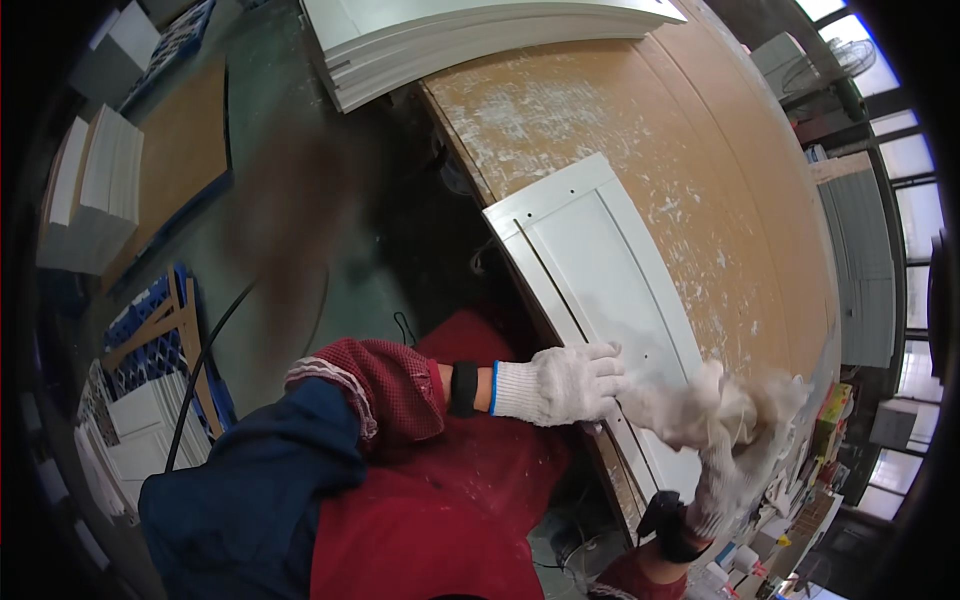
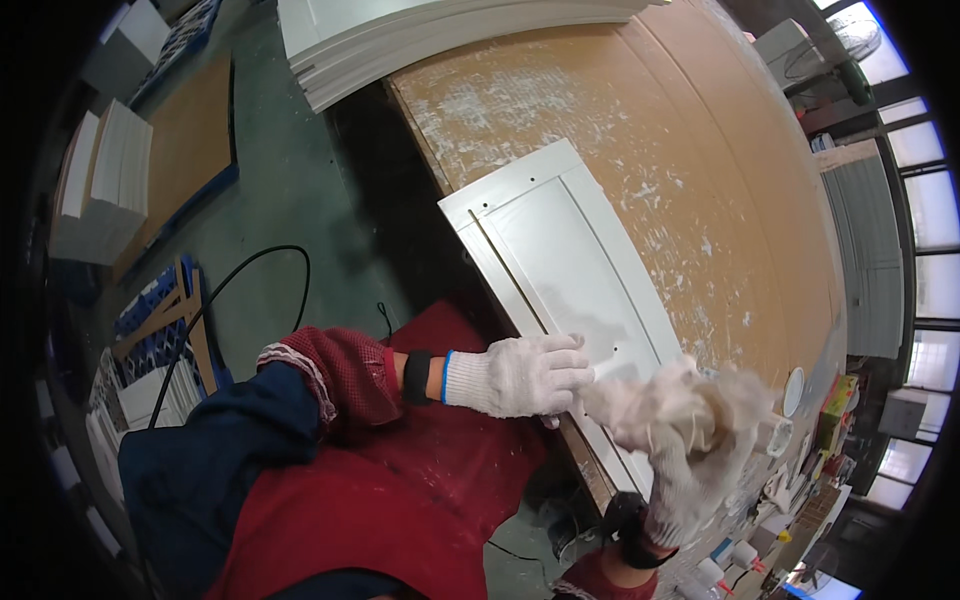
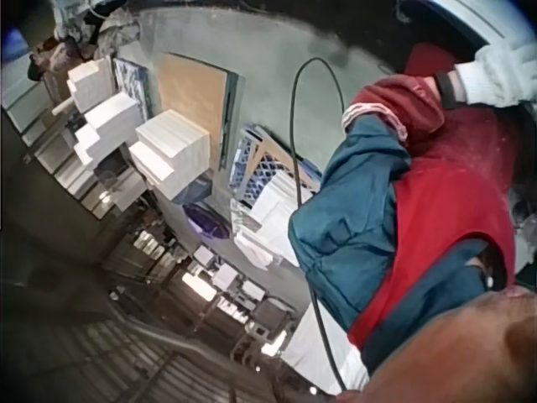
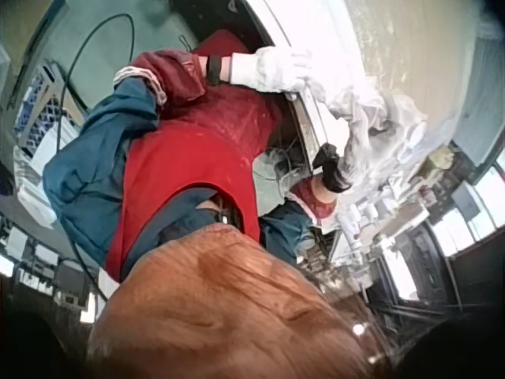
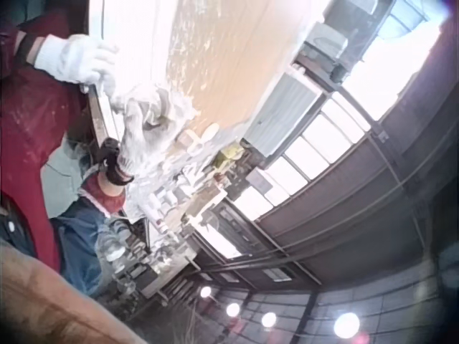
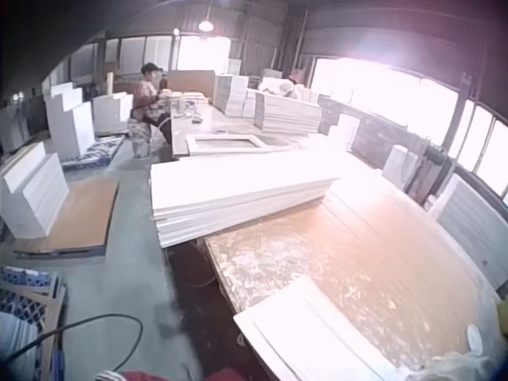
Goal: Applying filler to the joints of a white furniture panel and cleaning off the excess with a cloth and a scraper.
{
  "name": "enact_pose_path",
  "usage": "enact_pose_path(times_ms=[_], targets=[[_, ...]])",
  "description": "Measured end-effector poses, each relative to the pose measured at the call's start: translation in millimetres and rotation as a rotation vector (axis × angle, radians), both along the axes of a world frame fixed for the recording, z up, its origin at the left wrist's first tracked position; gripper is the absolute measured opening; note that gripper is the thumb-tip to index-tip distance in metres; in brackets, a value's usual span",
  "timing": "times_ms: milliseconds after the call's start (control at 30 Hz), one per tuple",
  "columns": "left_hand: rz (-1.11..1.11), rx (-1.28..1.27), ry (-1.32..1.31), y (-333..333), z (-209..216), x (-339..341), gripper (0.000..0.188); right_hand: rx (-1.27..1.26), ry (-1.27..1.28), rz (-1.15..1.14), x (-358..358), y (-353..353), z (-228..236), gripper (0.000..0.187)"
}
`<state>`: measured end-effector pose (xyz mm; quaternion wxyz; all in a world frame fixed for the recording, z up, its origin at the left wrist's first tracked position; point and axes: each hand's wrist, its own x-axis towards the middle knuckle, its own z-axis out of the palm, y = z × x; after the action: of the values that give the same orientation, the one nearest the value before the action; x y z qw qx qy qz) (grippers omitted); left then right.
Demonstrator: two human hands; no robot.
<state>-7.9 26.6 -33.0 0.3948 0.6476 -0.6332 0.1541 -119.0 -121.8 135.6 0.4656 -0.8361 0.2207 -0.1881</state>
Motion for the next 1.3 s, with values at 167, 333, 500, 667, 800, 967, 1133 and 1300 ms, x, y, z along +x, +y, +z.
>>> enact_pose_path(times_ms=[167, 333, 500, 667, 800, 967, 1133, 1300], targets=[[0.115, 0.058, 0.101, 4, -17, -1, 0.025, -0.269, -0.094, 0.680, 130, 29, -31, 0.043], [0.050, 0.154, 0.090, -3, -17, -1, 0.025, -0.058, 0.317, 0.805, 205, 56, -72, 0.023], [-0.067, 0.059, 0.309, -32, -52, -26, 0.030, -1.063, 0.261, 1.130, 227, 83, -73, 0.016], [-0.571, -0.191, 1.254, -25, -42, -14, 0.035, -0.915, 0.394, 1.130, 232, 81, -73, 0.011], [-0.026, 0.129, 0.176, -5, -15, 3, 0.032, -0.619, 0.140, 1.018, 226, 43, -77, 0.022], [-0.035, 0.056, 0.186, -4, -17, 3, 0.033, -0.836, 0.361, 1.198, 203, 54, -82, 0.022], [0.014, 0.078, 0.243, -6, -18, -3, 0.037, -0.908, 0.468, 1.172, 209, 71, -79, 0.019], [0.081, 0.144, 0.457, -9, -13, -11, 0.032, -0.987, 0.440, 1.128, 206, 78, -75, 0.023]])
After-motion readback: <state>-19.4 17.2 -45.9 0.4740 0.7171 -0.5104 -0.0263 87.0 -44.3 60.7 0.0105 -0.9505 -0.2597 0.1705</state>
